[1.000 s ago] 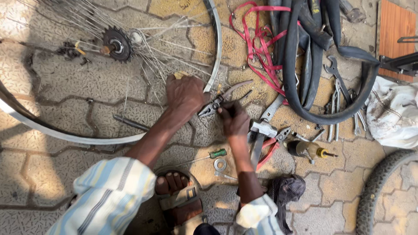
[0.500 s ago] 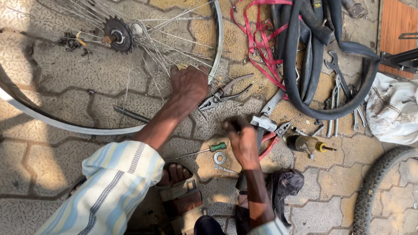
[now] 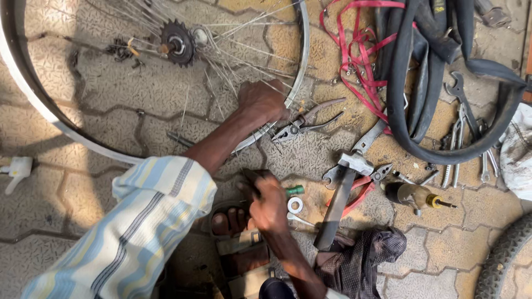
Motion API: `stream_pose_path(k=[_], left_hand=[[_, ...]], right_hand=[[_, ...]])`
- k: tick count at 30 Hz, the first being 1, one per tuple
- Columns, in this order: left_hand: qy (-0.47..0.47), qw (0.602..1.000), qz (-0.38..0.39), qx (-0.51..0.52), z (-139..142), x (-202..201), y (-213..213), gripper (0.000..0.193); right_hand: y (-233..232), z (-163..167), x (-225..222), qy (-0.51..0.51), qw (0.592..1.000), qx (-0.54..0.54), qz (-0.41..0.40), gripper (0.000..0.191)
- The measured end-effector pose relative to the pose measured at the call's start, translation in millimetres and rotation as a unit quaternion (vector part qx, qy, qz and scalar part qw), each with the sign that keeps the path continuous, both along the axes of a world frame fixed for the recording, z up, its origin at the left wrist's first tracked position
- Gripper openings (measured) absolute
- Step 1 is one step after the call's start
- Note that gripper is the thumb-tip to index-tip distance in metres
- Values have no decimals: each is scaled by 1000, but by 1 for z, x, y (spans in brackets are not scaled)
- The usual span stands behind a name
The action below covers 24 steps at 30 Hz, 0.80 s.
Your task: The person removes bicycle spokes from a wheel rim using pliers and a hammer. They then gather the removed spokes and wipe the rim with a cloth.
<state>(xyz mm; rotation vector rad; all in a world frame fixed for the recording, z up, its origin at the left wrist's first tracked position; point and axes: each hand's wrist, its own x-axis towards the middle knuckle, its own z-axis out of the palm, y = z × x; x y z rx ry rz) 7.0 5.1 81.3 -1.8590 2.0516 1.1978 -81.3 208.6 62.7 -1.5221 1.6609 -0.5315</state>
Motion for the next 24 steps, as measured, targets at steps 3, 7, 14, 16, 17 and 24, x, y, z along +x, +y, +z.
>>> stream_pose_path(k=[3,7,14,16,17,24], left_hand=[[-19,1000,-9,9,4,1,-3,48],[-33,999,12,38,0,0,-11,48],[-28,999,-1,32,-8,2,-13,46],[-30,999,3,38,-10,2,-14,53],[-28,999,4,41,-11,2,-13,56],[-9,998,-2,-68,-37,-4,10,31]], right_hand=[[-17,11,29,12,1000,-12,1,39],[-31,28,54,90,996,-7,-27,63],[-37,29,69,64,992,61,-87,58],[-33,20,62,75,996,-2,-41,46],[-30,17,55,84,996,-31,-18,39],[2,1,-51,-244,934,103,-241,20]])
